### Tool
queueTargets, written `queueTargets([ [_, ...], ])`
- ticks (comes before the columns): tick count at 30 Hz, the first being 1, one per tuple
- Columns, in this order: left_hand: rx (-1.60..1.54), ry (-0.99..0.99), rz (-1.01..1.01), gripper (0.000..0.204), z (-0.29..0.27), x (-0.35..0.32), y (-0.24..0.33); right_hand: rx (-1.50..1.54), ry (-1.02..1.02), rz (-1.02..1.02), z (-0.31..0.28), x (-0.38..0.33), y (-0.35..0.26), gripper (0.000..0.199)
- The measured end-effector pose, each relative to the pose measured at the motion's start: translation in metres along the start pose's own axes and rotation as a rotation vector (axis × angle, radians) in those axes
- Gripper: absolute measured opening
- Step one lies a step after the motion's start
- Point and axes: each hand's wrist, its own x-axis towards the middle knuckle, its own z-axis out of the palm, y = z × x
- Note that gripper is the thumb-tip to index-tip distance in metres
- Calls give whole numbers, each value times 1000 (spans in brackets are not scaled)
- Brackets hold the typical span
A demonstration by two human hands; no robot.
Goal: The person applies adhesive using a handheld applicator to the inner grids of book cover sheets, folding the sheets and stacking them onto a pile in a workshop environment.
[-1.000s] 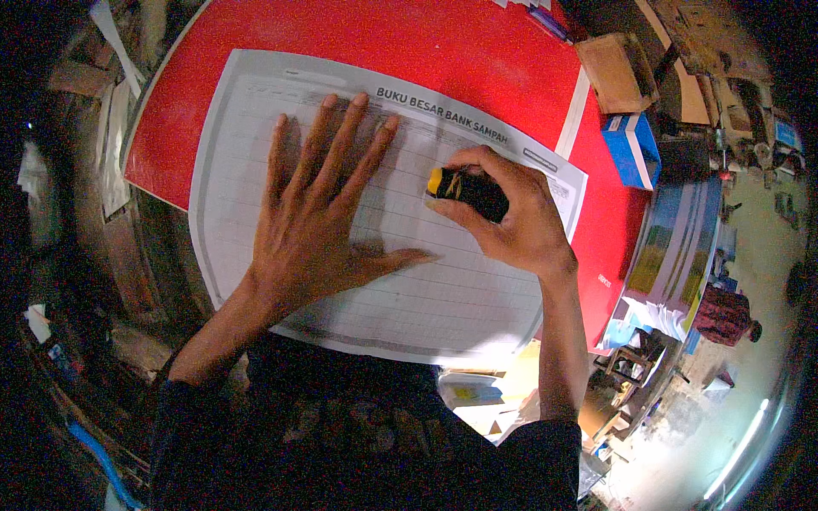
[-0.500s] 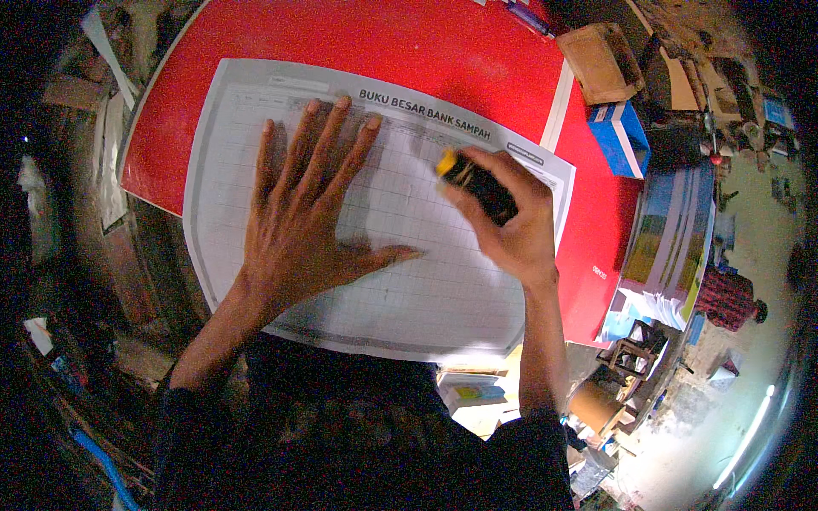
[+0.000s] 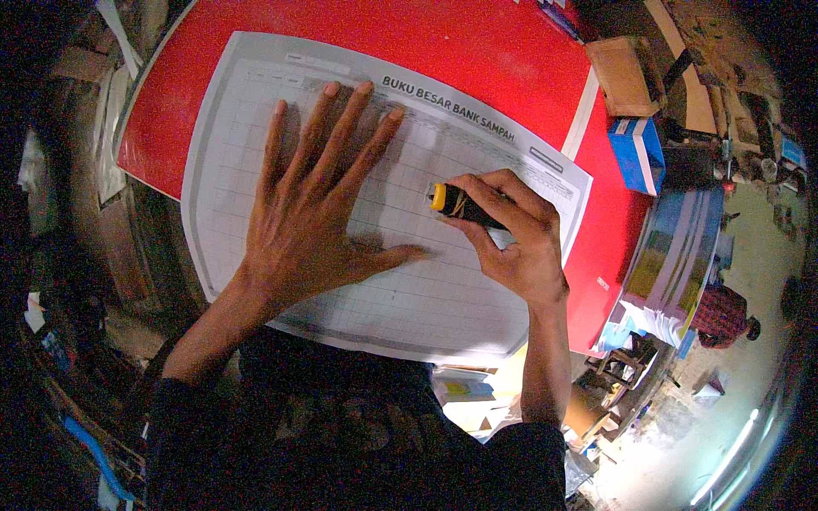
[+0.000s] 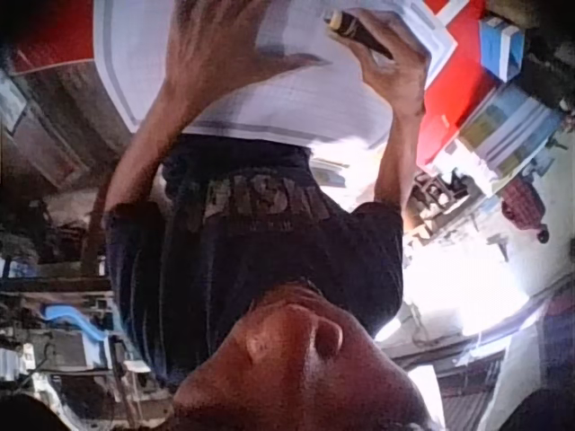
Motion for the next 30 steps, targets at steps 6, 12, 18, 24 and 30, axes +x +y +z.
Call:
queueTargets([
  [6,1,-12,-3,126,-1,3,2,-26,18,-33,2,1,2,55],
  [12,31,-39,-23,127,-2,3,4,-196,8,-103,2,-3,-2,52],
  [18,42,-52,-22,127,-4,1,0,-61,77,63,18,-4,-11,52],
  [24,63,-61,4,129,0,9,8,-71,133,2,12,-2,-6,50],
  [30,105,-84,-26,131,-7,10,12,275,132,97,-5,-5,8,45],
])
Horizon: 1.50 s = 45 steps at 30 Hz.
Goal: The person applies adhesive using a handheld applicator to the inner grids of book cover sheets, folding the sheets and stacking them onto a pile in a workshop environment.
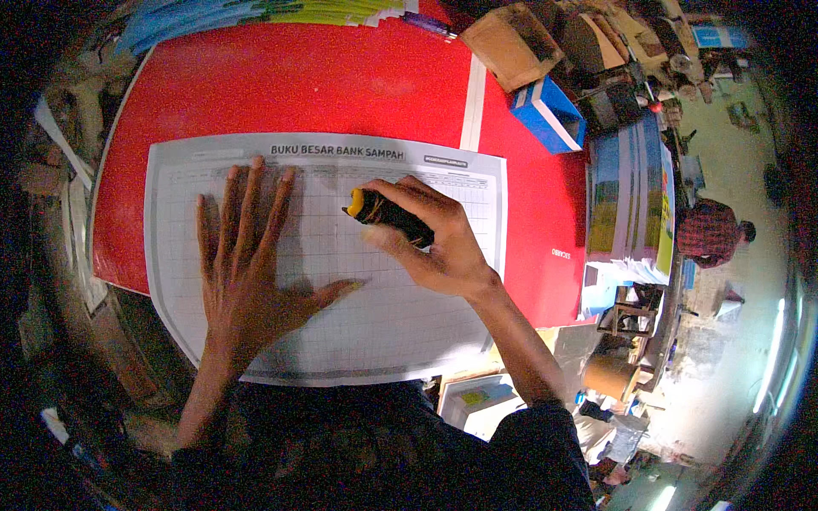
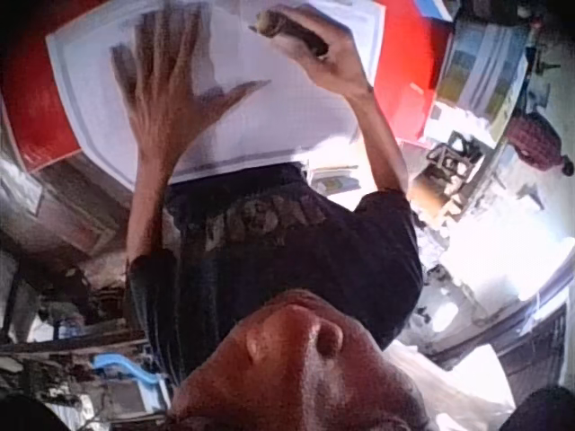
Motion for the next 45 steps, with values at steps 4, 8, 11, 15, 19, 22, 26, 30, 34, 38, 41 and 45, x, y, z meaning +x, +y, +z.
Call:
queueTargets([
  [4,11,8,15,127,1,1,1,-36,7,76,-4,-7,-6,42],
  [8,47,-8,4,121,0,-2,-3,-196,-164,9,-9,-2,-20,51],
  [11,-40,97,111,94,-6,5,-7,-192,-224,18,-14,4,-19,48],
  [15,-110,221,178,56,-6,42,-36,-134,-262,-44,-5,16,-13,46],
  [19,-238,210,255,61,6,76,-44,-175,-303,-78,-1,17,-12,44],
  [22,-178,238,250,67,12,73,-40,-273,-260,-126,2,17,-9,43],
  [26,-215,284,266,69,16,72,-40,-304,-259,-219,1,20,-2,43],
  [30,-189,297,249,69,17,70,-41,-349,-233,-280,2,24,0,39],
  [34,-220,353,254,65,16,72,-39,-318,-184,-241,4,29,-12,35],
  [38,-245,363,258,65,18,72,-41,-316,-219,-301,3,31,-2,35],
  [41,-221,354,248,65,19,73,-42,-288,-241,-316,2,35,-2,34],
  [45,-203,385,269,65,19,73,-43,-244,-254,-299,2,38,0,32],
])
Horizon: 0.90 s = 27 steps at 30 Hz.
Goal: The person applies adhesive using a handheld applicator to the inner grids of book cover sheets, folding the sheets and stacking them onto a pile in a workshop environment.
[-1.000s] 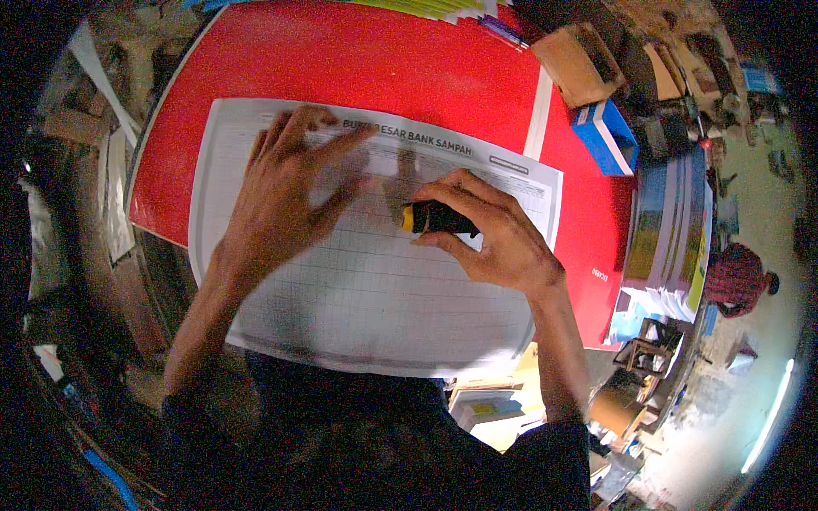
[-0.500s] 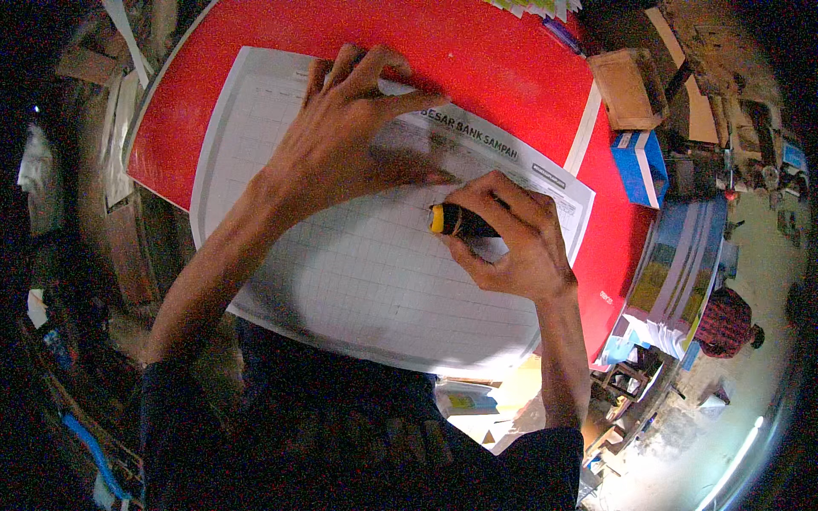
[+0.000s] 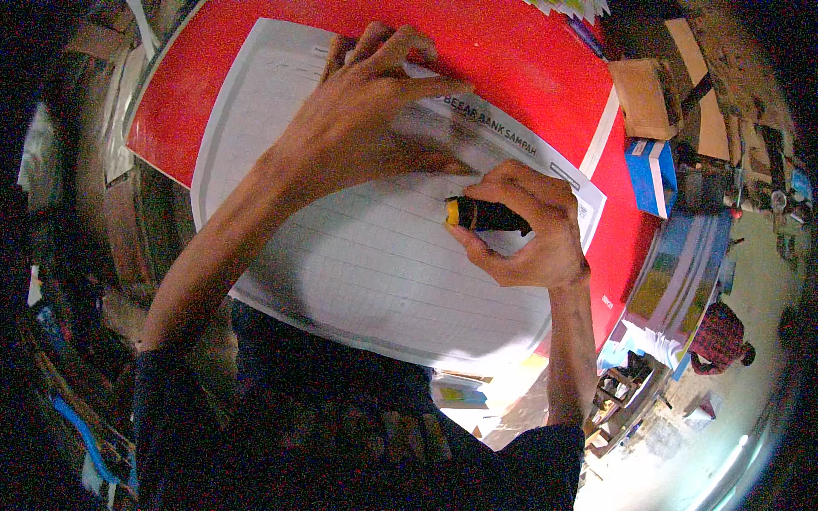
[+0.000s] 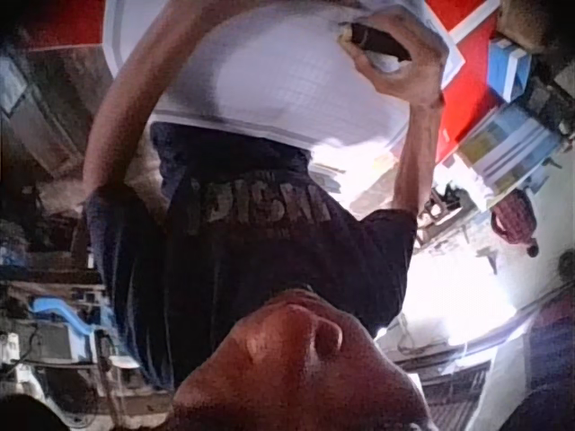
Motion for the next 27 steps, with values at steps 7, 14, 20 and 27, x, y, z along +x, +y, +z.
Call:
queueTargets([
  [7,48,2,-4,62,2,1,1,7,4,-30,-1,2,4,31],
  [14,44,45,-9,64,7,-4,-1,15,0,-107,-1,6,9,31],
  [20,59,37,3,65,6,-2,-1,-73,-88,-201,-11,19,17,36],
  [27,99,-40,-21,66,1,1,0,49,-194,-218,-12,34,31,32],
])
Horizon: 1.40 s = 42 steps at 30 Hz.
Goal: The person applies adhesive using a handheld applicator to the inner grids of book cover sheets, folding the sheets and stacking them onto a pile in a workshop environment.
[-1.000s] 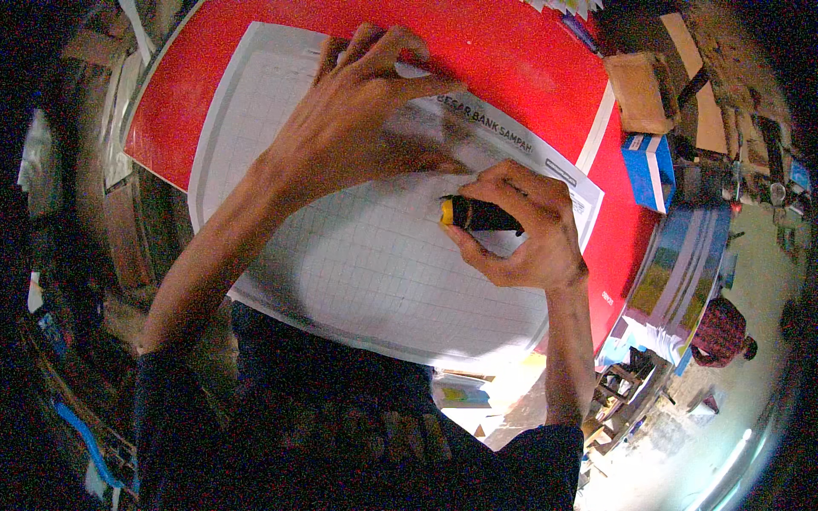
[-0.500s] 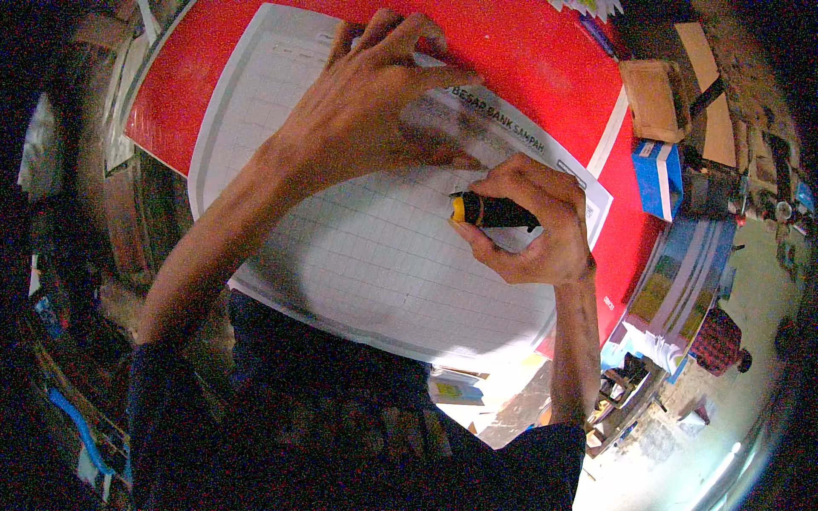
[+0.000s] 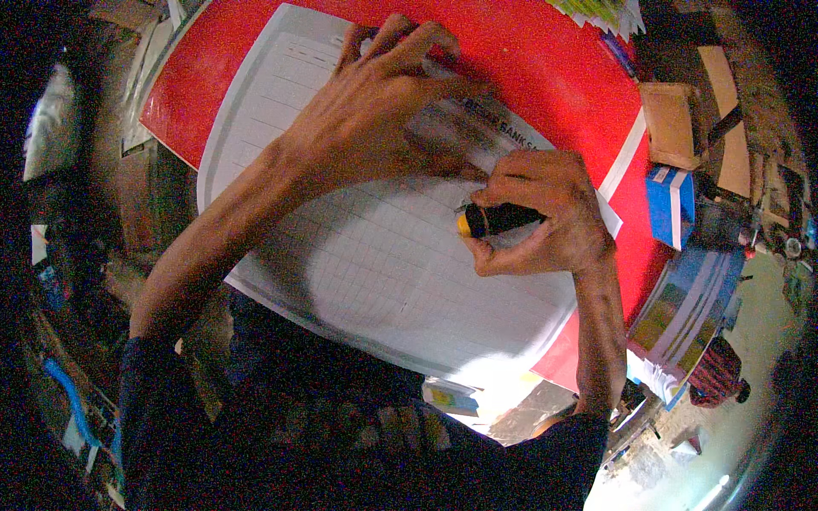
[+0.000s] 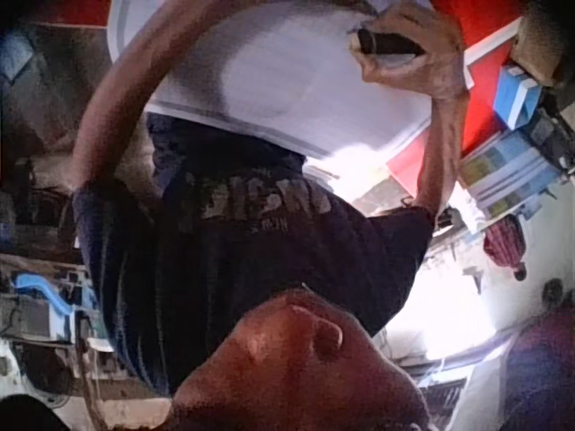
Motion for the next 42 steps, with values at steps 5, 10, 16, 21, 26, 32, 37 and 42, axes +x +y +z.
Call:
queueTargets([
  [5,-27,1,12,67,-5,-2,-2,-24,-99,-83,-4,15,6,36],
  [10,14,30,6,67,-1,-2,-1,-1,-174,-69,-12,16,3,34],
  [16,-39,21,-5,69,-2,1,3,165,145,56,3,-11,13,34],
  [21,-10,34,-1,70,-2,-1,1,47,150,87,9,-13,-4,35],
  [26,-27,50,-3,70,-2,-1,0,5,163,25,9,-10,-3,35],
  [32,-73,-491,-155,77,-52,22,20,0,129,13,7,-12,-1,34],
  [37,-100,-492,-145,75,-54,20,19,-9,110,28,7,-10,-4,35],
  [42,-92,-478,-138,75,-55,21,20,-13,99,31,6,-10,-6,33],
])
